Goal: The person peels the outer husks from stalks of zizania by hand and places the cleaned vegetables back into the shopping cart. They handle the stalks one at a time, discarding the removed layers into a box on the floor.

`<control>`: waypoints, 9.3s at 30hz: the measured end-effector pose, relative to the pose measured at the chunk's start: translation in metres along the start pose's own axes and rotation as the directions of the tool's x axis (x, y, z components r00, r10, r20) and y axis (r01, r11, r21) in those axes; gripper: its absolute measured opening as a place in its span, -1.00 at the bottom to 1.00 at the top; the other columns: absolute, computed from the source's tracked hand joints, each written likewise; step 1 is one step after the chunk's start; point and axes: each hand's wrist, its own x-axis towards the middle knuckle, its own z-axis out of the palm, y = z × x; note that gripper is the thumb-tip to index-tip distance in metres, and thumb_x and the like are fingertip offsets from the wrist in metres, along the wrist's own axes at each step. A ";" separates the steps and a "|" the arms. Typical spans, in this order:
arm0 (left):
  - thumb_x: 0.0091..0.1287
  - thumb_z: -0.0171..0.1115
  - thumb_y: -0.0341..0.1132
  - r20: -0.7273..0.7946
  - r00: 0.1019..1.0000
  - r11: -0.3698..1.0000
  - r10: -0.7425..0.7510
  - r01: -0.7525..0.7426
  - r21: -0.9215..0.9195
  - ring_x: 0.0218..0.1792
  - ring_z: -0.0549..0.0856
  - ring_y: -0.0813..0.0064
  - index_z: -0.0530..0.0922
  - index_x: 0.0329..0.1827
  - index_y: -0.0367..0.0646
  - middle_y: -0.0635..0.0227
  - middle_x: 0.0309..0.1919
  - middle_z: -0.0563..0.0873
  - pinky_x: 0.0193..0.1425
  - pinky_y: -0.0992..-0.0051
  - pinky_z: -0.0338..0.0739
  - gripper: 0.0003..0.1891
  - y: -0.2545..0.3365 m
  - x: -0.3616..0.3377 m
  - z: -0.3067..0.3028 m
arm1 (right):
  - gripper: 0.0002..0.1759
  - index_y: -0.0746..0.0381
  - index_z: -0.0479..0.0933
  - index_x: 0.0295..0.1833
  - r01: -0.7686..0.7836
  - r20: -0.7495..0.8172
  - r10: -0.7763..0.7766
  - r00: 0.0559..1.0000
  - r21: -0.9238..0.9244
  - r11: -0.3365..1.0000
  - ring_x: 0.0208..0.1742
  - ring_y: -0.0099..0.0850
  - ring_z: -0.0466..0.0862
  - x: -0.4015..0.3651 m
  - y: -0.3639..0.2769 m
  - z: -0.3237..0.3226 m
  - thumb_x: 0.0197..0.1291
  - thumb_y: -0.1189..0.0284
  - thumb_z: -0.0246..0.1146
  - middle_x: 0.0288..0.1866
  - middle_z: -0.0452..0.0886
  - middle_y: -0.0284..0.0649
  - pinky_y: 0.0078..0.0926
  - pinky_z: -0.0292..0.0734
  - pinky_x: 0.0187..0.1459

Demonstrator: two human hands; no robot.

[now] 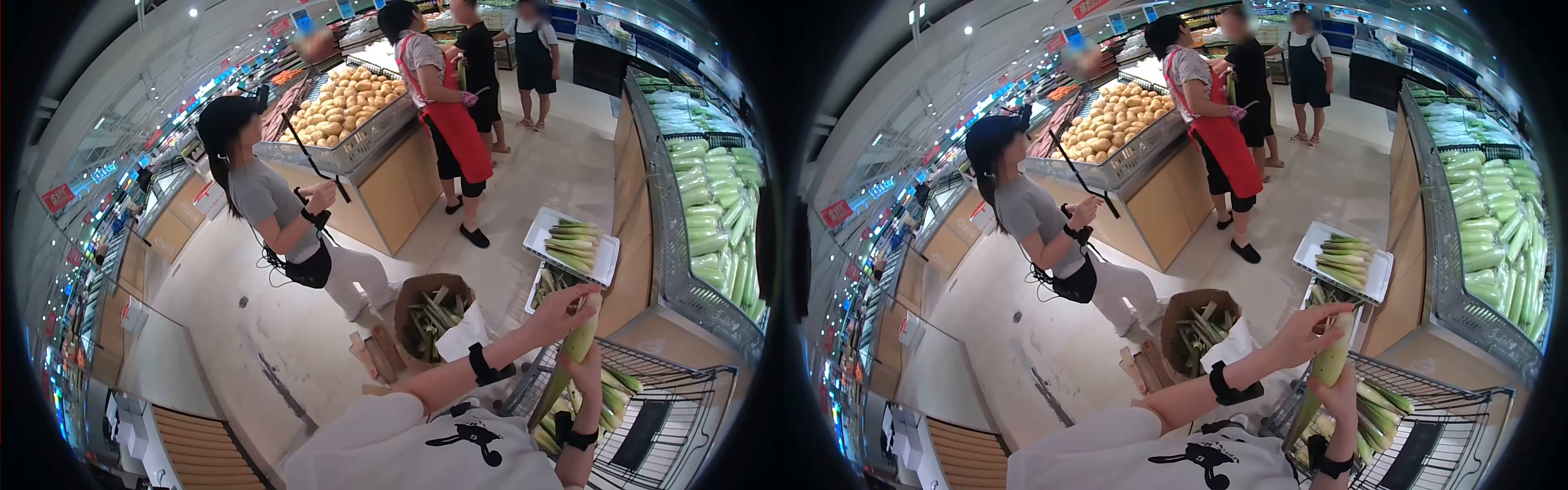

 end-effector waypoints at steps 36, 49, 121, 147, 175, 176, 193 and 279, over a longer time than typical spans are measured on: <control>0.42 -0.30 -0.41 -0.043 0.998 0.923 -0.035 0.049 0.381 -0.22 0.63 0.38 0.33 0.07 -0.28 0.16 -0.24 0.62 -0.10 0.48 0.48 -0.72 -0.010 -0.010 -0.021 | -0.48 0.37 0.47 -0.16 0.064 0.189 -0.020 0.982 -0.230 0.971 -0.38 -0.24 0.59 0.016 -0.035 0.007 -0.23 0.26 0.36 -0.40 0.57 -0.06 -0.40 0.48 -0.25; 0.43 -0.21 -0.29 -0.188 0.957 0.968 -0.220 0.190 -0.165 -0.32 0.61 0.46 0.41 -0.10 -0.23 0.26 -0.37 0.60 -0.22 0.52 0.47 -0.76 -0.010 -0.005 0.003 | -0.46 0.34 0.46 -0.12 0.037 0.094 -0.021 0.995 -0.168 0.985 -0.31 -0.20 0.63 0.015 -0.036 0.013 -0.27 0.28 0.38 -0.35 0.60 -0.04 -0.40 0.50 -0.21; 0.39 -0.10 -0.35 -0.099 0.981 0.982 -0.166 0.156 -0.103 -0.26 0.58 0.49 0.49 -0.18 -0.26 0.29 -0.30 0.57 -0.15 0.56 0.44 -0.80 0.010 -0.023 0.046 | -0.58 0.35 0.36 0.11 0.418 -0.434 -0.411 0.802 -0.085 0.904 -0.13 -0.44 0.55 0.017 -0.046 0.022 0.18 0.36 0.11 -0.10 0.58 -0.12 -0.53 0.45 -0.09; 0.29 0.02 -0.47 0.013 1.000 0.997 0.005 -0.006 0.082 -0.33 0.55 0.62 0.52 -0.21 -0.28 0.37 -0.36 0.59 -0.23 0.65 0.42 -0.88 0.021 -0.016 0.050 | -0.46 0.40 0.23 0.22 0.654 -0.504 -0.592 0.629 -0.068 0.754 -0.14 -0.30 0.65 0.007 -0.046 0.016 0.07 0.51 0.09 -0.06 0.57 0.05 -0.50 0.53 -0.12; 0.26 0.10 -0.44 -0.120 0.989 0.993 -0.083 0.092 0.074 -0.28 0.52 0.59 0.42 -0.18 -0.23 0.35 -0.32 0.54 -0.16 0.61 0.42 -0.88 0.001 -0.013 0.050 | -0.58 0.33 0.29 0.11 0.467 -0.624 -0.300 0.722 0.120 0.876 0.03 -0.41 0.48 0.018 -0.030 0.034 0.18 0.37 0.08 0.07 0.44 -0.11 -0.51 0.37 0.04; 0.26 0.10 -0.45 -0.162 0.987 0.995 -0.004 0.020 0.093 -0.27 0.51 0.60 0.42 -0.18 -0.23 0.35 -0.32 0.54 -0.16 0.62 0.42 -0.89 0.005 -0.018 0.053 | -0.57 0.32 0.30 0.11 0.481 -0.684 -0.288 0.670 0.105 0.871 0.00 -0.41 0.49 0.016 -0.031 0.034 0.13 0.41 0.14 0.00 0.47 -0.13 -0.54 0.40 -0.01; 0.23 0.05 -0.53 -0.004 0.997 0.959 0.076 -0.073 0.273 -0.30 0.59 0.39 0.50 -0.22 -0.24 0.24 -0.35 0.58 -0.16 0.51 0.44 -0.90 -0.004 -0.003 0.054 | -0.61 0.29 0.34 0.07 0.201 -0.201 -0.305 0.931 -0.414 0.888 -0.28 -0.01 0.60 0.003 -0.032 -0.036 0.19 0.31 0.04 -0.37 0.56 0.04 -0.32 0.50 -0.27; 0.23 0.20 -0.27 -0.109 0.441 0.454 -0.891 0.863 -0.224 -0.29 0.61 0.68 0.54 -0.19 -0.21 0.32 -0.30 0.66 -0.40 0.67 0.43 -0.79 -0.297 -0.091 0.085 | -0.80 0.28 0.57 -0.18 -0.265 -0.352 0.437 0.827 0.441 0.857 -0.34 -0.62 0.54 -0.028 0.221 -0.079 0.03 0.49 0.24 -0.37 0.59 -0.32 -0.66 0.45 -0.25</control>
